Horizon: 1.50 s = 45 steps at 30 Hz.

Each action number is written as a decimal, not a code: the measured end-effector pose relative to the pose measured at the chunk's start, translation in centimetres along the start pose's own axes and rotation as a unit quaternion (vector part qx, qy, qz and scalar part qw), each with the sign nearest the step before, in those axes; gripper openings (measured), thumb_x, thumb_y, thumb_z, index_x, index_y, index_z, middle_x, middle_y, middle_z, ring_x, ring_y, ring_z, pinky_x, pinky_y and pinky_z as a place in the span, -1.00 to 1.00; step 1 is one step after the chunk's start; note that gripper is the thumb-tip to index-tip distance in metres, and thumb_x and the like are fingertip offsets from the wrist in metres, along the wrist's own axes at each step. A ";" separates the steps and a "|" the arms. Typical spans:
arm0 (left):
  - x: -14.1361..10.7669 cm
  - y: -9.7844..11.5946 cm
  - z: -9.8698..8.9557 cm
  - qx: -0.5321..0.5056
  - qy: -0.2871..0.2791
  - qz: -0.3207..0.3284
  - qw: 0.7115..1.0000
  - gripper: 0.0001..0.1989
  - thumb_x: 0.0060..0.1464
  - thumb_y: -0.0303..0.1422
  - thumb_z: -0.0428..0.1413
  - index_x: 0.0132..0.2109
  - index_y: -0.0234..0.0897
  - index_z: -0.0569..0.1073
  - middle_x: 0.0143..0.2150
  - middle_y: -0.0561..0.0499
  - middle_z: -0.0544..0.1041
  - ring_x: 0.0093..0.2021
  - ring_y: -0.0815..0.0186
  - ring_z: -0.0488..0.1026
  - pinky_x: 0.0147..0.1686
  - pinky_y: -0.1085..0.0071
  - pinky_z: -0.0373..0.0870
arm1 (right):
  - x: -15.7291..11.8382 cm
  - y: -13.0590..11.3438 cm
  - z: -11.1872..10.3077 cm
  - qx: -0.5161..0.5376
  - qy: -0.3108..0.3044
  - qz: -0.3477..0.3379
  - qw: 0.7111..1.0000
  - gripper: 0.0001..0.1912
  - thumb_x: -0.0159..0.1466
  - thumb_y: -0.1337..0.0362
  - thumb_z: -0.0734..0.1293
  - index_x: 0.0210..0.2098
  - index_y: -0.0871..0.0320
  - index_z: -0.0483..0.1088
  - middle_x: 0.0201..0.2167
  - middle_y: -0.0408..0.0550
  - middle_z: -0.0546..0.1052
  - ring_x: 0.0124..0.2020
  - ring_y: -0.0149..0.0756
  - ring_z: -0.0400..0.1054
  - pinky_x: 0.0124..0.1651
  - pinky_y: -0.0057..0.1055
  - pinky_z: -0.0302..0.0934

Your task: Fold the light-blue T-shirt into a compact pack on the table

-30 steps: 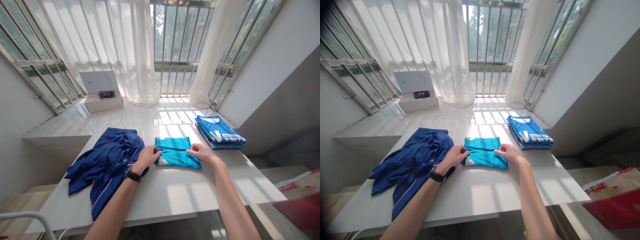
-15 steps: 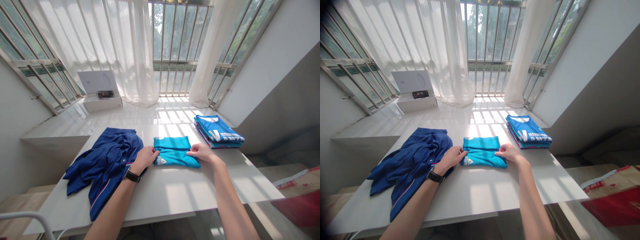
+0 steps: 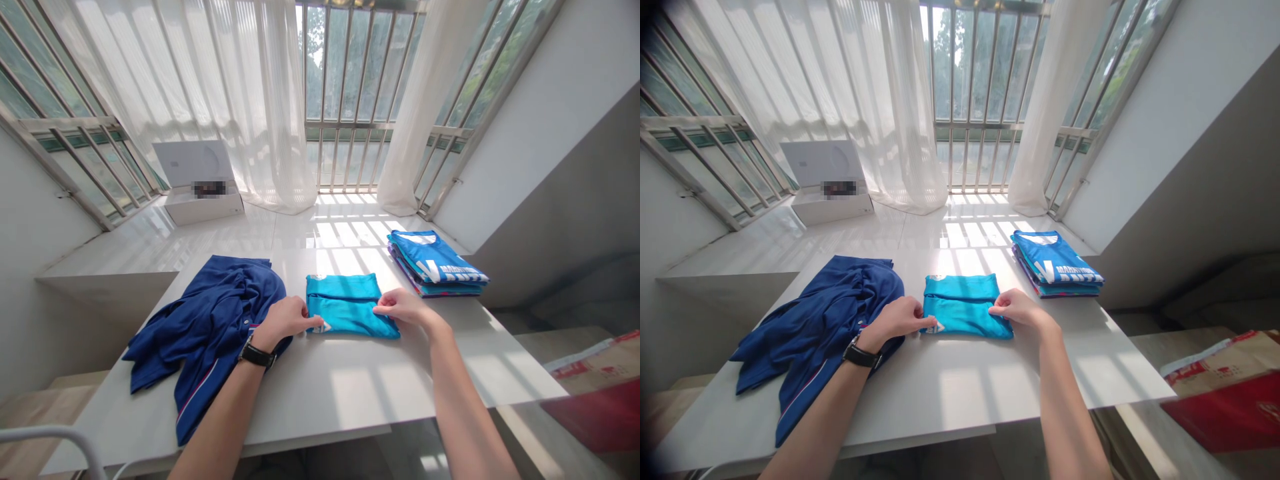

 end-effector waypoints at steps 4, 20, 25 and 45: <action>-0.1 0.0 0.1 -0.020 -0.027 0.002 0.999 -0.54 0.05 0.05 0.15 -0.56 -0.23 0.49 -0.55 0.00 0.56 -0.46 0.26 0.49 -0.46 0.43 0.18 | 0.1 0.1 -0.1 0.007 0.028 -0.011 1.000 -0.61 0.07 -0.05 0.43 -0.52 0.19 0.45 -0.63 -0.15 0.38 -0.56 -0.37 0.24 -0.50 -0.43 0.06; 0.6 0.6 0.0 0.046 0.093 -0.031 0.994 -0.63 0.30 -0.10 -0.02 -0.24 -0.22 0.56 -0.22 -0.11 0.64 -0.16 0.11 0.57 -0.26 0.39 0.35 | 0.5 0.4 -0.2 -0.061 0.067 -0.023 0.996 -0.55 0.13 -0.12 0.37 -0.56 0.16 0.41 -0.61 -0.17 0.39 -0.53 -0.36 0.23 -0.47 -0.43 0.01; 0.6 0.4 0.0 0.066 0.096 -0.041 0.992 -0.61 0.34 -0.12 -0.07 -0.21 -0.23 0.57 -0.20 -0.13 0.64 -0.16 0.11 0.57 -0.23 0.38 0.37 | 0.5 0.4 -0.3 -0.043 0.095 -0.026 0.994 -0.56 0.14 -0.11 0.36 -0.55 0.15 0.40 -0.60 -0.17 0.39 -0.50 -0.35 0.24 -0.46 -0.43 0.02; 0.4 0.6 -0.6 0.120 0.148 -0.044 0.981 -0.68 0.36 -0.18 -0.06 -0.15 -0.22 0.54 -0.23 -0.11 0.63 -0.21 0.11 0.59 -0.28 0.37 0.34 | 0.5 -0.2 -0.1 -0.117 0.102 -0.042 0.987 -0.53 0.20 -0.11 0.30 -0.59 0.13 0.32 -0.61 -0.18 0.31 -0.52 -0.36 0.19 -0.45 -0.40 -0.08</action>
Point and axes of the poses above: each hand's wrist, its own x-axis towards the middle knuckle, its own z-axis out of the palm, y = z × x, the point moved 3 cm from there along x, towards the middle knuckle
